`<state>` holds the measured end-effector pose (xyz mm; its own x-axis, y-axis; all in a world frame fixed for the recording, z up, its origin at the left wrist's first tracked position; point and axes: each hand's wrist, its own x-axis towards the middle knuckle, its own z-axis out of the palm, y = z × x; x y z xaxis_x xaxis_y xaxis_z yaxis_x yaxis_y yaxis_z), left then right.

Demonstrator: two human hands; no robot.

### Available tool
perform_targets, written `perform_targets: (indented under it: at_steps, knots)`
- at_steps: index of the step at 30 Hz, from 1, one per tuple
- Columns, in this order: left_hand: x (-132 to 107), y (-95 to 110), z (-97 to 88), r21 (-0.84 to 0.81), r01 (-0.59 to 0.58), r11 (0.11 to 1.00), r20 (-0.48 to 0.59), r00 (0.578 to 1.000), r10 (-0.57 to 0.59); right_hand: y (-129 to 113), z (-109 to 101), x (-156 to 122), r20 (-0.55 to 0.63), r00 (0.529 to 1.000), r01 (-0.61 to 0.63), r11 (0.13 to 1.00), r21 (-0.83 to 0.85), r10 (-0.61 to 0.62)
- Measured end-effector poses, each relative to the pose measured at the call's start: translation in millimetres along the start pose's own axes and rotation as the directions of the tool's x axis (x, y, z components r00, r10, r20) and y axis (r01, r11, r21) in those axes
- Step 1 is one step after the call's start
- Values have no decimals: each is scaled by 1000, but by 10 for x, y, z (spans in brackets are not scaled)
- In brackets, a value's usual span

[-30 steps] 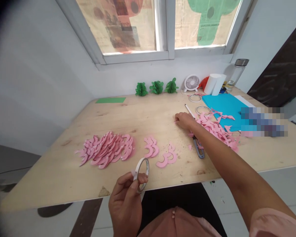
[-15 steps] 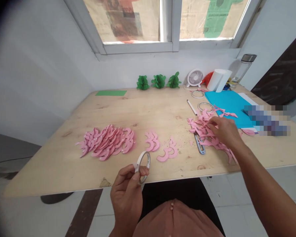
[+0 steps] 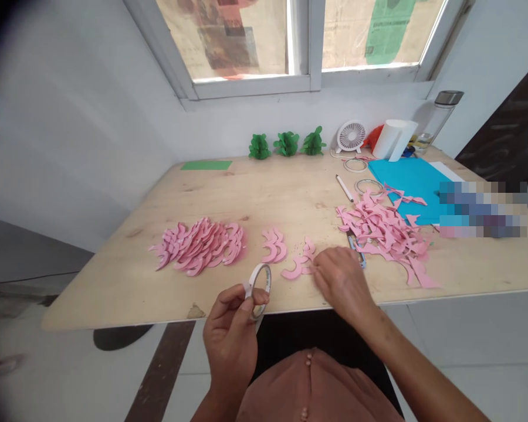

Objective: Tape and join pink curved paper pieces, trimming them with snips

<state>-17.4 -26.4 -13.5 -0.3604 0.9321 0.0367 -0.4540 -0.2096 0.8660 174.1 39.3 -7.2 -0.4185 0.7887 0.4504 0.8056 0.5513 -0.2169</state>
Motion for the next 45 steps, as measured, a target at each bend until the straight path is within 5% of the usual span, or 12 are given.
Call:
perform_targets:
  at_steps: [7,34,45]
  knots:
    - [-18,6,6,21,1,1000,5,1000,-1,-447,114,-92,138,990,12,998,-56,-4]
    - [21,-80,153,17,20,1000,55,998,-20,-405,271,-114,37,995,92,988,-127,-88]
    - [15,-84,145,33,34,999,23,999,-35,-412,217,-156,41,999,20,996,-85,-16]
